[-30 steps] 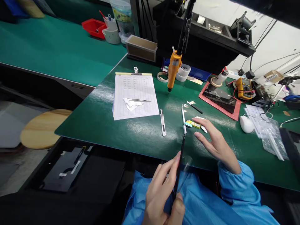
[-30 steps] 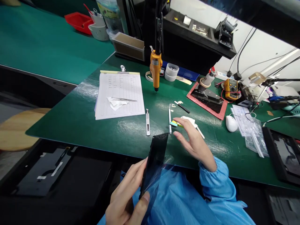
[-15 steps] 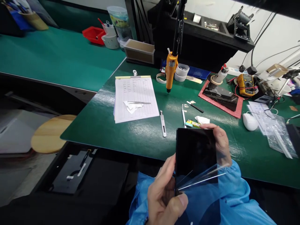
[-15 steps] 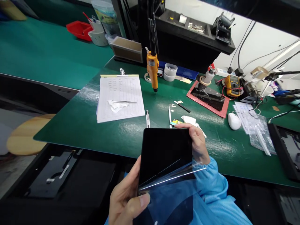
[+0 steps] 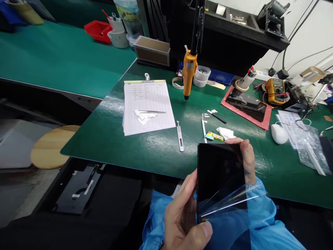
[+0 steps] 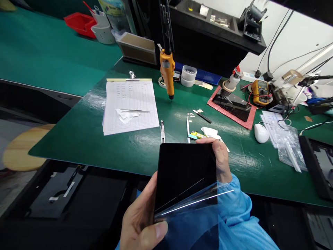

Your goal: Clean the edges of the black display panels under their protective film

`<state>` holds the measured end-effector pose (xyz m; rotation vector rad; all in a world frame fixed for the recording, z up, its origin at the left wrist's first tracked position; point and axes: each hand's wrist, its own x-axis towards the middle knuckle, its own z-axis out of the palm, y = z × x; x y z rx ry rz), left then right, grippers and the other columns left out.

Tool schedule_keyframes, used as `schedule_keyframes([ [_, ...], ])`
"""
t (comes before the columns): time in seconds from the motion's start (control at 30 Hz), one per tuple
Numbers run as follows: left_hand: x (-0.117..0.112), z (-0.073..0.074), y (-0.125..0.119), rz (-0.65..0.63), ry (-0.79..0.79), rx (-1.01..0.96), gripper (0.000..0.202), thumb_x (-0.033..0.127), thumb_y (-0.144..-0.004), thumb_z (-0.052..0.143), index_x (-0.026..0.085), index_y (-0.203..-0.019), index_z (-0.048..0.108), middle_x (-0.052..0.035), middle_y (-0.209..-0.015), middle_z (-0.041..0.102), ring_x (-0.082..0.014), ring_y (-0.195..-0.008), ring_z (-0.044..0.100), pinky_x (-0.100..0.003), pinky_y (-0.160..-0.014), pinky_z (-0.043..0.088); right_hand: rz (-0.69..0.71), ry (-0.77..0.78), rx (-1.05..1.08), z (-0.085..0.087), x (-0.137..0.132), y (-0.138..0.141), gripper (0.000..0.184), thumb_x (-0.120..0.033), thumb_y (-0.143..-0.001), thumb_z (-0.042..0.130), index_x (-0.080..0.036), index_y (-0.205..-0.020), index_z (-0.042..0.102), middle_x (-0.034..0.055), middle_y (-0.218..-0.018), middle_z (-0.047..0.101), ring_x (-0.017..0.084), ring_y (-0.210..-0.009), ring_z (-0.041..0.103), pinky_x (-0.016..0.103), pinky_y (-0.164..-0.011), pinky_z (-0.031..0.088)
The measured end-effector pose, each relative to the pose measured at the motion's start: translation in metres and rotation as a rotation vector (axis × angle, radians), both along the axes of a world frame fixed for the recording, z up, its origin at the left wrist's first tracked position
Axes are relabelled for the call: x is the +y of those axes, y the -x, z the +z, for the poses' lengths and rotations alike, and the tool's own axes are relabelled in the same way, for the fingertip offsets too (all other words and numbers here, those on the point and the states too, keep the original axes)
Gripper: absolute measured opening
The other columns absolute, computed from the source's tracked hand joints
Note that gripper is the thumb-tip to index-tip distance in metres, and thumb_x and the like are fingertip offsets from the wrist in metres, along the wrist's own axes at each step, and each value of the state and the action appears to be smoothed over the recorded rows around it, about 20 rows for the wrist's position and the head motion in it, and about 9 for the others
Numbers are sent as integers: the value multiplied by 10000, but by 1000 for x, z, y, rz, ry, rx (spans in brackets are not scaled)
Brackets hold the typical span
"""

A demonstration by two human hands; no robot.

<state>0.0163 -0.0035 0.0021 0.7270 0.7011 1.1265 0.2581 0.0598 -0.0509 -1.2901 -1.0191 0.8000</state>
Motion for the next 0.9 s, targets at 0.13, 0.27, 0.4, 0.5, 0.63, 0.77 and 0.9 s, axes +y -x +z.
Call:
schedule_keyframes([
  [0.13,4,8,-3,-57,-19,-15,642,427,-1050,876,473,-1665,698,-10,-1742,686,-385,-1482,747,-311,-935,732,-83,116,140,2,4,9,746,-1009,-876,724,-280,-866,884,45,-717,801,229,-583,751,334,-496,562],
  [0.27,4,7,-2,-118,-15,44,774,424,-1021,887,397,-1747,620,-76,-1794,622,-473,-1641,586,-448,-1104,712,-71,154,195,4,10,12,692,-986,-810,814,-294,-795,819,7,-631,683,203,-547,643,331,-473,487],
  [0.4,11,0,-5,-153,-28,97,751,371,-985,915,390,-1699,683,-95,-1640,745,-439,-1530,698,-488,-1154,695,-66,148,270,-1,16,10,677,-960,-788,856,-296,-735,732,-1,-657,646,191,-603,610,329,-528,509],
  [0.5,15,-1,-13,-183,11,148,564,346,-1055,821,328,-1616,766,-129,-1439,831,-398,-1332,816,-382,-886,770,-81,135,280,-3,17,10,690,-966,-791,853,-293,-735,713,-20,-620,585,169,-576,551,308,-498,467],
  [0.63,15,3,-17,-179,-17,169,549,378,-1044,815,318,-1589,787,-147,-1374,827,-428,-1324,817,-307,-644,735,-83,133,287,1,15,11,713,-980,-761,871,-286,-718,714,-27,-589,555,157,-571,541,276,-443,387],
  [0.77,10,4,-16,-193,-71,211,690,416,-955,910,357,-1624,755,-143,-1474,790,-458,-1355,789,-382,-752,767,-93,119,332,2,16,13,715,-976,-742,891,-285,-708,710,-32,-553,539,151,-539,509,269,-423,376],
  [0.9,8,-2,-22,-206,-48,259,643,478,-949,911,338,-1565,795,-139,-1482,788,-423,-1284,802,-446,-882,767,-101,112,367,-1,18,18,734,-984,-727,891,-278,-702,688,-72,-484,431,117,-438,407,251,-385,319],
])
